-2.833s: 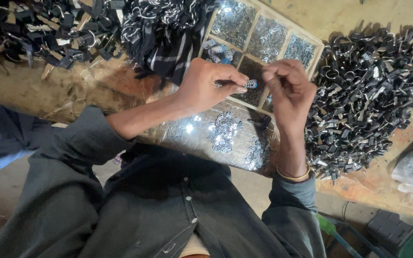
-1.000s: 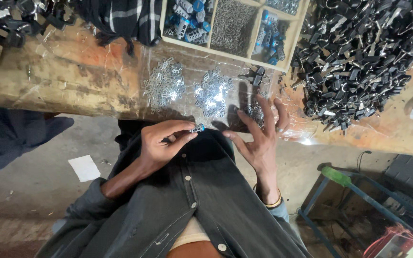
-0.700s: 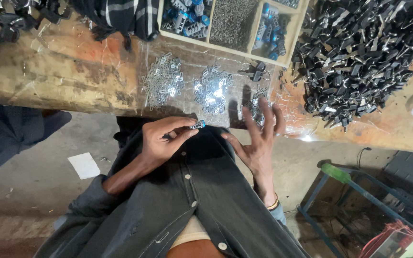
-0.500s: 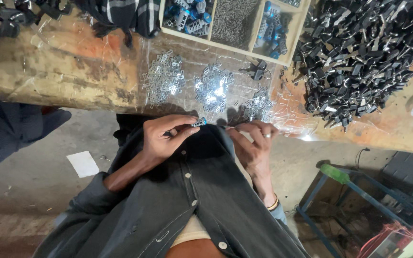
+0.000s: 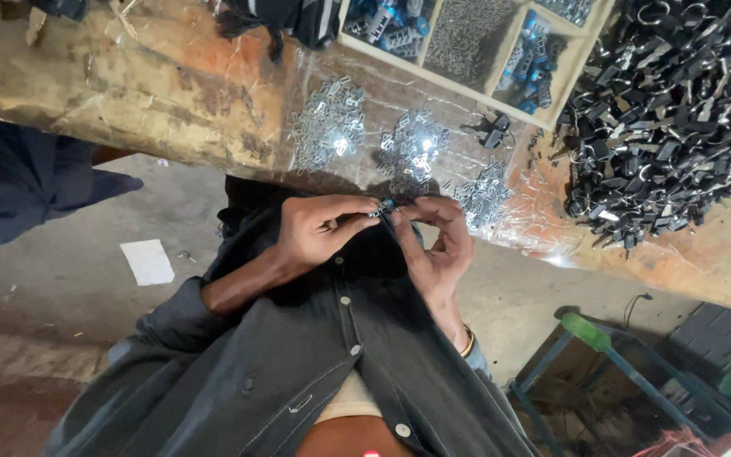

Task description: The person sits at a workbench assembling small metal whistles. They pick a metal whistle body, insert a small blue plastic component into it, press and twist the parts together by hand to seat them, and place the finished whistle into a compartment of a wooden sorting tray, repeating the cycle with parts taken from piles and trays on the bench.

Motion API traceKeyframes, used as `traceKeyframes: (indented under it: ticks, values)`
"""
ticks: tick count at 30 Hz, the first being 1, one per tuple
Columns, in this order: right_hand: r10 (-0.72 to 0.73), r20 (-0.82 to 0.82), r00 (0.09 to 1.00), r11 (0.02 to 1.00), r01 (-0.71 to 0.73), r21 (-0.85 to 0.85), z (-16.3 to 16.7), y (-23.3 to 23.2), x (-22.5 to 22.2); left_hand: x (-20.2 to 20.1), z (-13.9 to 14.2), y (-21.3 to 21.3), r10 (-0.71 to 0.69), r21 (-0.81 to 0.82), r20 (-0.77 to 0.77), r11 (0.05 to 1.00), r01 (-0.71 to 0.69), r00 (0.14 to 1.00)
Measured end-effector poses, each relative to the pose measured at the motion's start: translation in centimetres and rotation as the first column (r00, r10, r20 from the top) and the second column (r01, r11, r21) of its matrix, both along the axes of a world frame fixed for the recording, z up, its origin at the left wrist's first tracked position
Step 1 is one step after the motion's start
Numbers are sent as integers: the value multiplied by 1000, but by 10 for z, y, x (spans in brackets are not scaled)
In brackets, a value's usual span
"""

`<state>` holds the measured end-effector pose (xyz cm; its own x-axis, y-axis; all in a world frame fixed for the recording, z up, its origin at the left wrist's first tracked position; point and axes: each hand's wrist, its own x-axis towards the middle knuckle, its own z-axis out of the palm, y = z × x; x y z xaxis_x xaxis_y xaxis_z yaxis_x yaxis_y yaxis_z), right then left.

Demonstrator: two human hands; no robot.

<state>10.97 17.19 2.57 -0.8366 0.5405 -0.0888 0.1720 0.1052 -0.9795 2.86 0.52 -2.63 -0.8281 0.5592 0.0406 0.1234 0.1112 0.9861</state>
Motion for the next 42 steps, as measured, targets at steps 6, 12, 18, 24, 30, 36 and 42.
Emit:
traceKeyframes:
  ticks: [6, 12, 18, 24, 30, 36, 42]
  values:
    - [129, 53, 990, 858, -138, 494, 11, -4, -1, -3, 3, -2, -46, 9, -64, 999, 47, 997]
    - [234, 273, 933, 723, -355, 592, 30, 16, -6, -4, 4, 0, -34, 16, -189, 999, 37, 981]
    - [74, 245, 967, 459, -251, 852, 21, 39, 19, -4, 3, -4, 2, 57, -37, 998, 0, 999]
    - [158, 329, 931, 479, -364, 799, -2, 40, 35, -3, -3, -5, 71, 47, 88, 996, -76, 994]
    - [54, 234, 971, 529, -227, 818, 25, 30, 16, -3, -2, -4, 85, 89, 63, 992, -90, 994]
    - [263, 188, 946, 559, -308, 770, 26, 30, 12, -7, 0, -5, 73, 37, 16, 997, -73, 997]
    - [254, 81, 964, 832, -261, 489, 11, 8, 15, -4, 0, -4, 81, 115, 75, 989, -89, 994]
